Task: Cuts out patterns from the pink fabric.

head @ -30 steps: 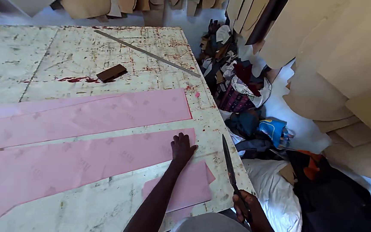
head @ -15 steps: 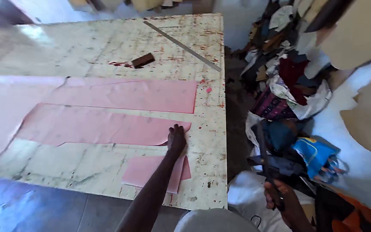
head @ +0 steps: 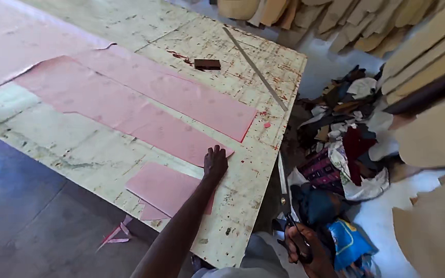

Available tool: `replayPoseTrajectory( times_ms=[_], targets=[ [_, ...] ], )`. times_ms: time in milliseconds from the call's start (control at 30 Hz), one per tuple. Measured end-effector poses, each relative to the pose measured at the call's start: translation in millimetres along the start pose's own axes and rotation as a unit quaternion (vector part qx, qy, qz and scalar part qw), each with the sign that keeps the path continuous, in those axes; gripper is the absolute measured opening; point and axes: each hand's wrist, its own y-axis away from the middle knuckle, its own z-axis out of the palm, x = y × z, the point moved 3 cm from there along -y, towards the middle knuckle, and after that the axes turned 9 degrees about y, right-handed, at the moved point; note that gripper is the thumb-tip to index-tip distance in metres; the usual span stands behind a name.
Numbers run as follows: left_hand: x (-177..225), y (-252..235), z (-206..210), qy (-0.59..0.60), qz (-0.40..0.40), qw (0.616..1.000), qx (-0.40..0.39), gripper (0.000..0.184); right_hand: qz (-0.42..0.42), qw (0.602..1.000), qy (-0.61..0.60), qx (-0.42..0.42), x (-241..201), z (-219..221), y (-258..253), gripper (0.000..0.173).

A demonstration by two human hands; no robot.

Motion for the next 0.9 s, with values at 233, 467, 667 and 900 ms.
replayPoseTrajectory(
  times_ms=[233, 467, 667, 900],
  targets=[
    [21.1, -10.9, 11.6, -0.005, -0.113, 0.993, 0.044, 0.03, 0.022, 0.978, 0.124, -0.163, -46.5, -68.1, -166.7, 0.05],
    [45.8, -10.0, 34.7, 0.0, -0.183, 0.968, 0.173, 0.028, 0.063, 0.927, 0.266, -0.257, -86.8, -164.5, -242.4, 0.059],
    [40.6, -10.5, 53.8, -0.001, -0.188, 0.95, 0.25, 0.025, 0.099, 0.893, 0.303, -0.318, -106.5, -164.3, -266.3, 0.056],
    [44.2, -7.3, 60.7, 0.059, -0.194, 0.936, 0.289, 0.025, 0.075, 0.837, 0.36, -0.405, -124.2, -121.6, -313.3, 0.063]
  ],
)
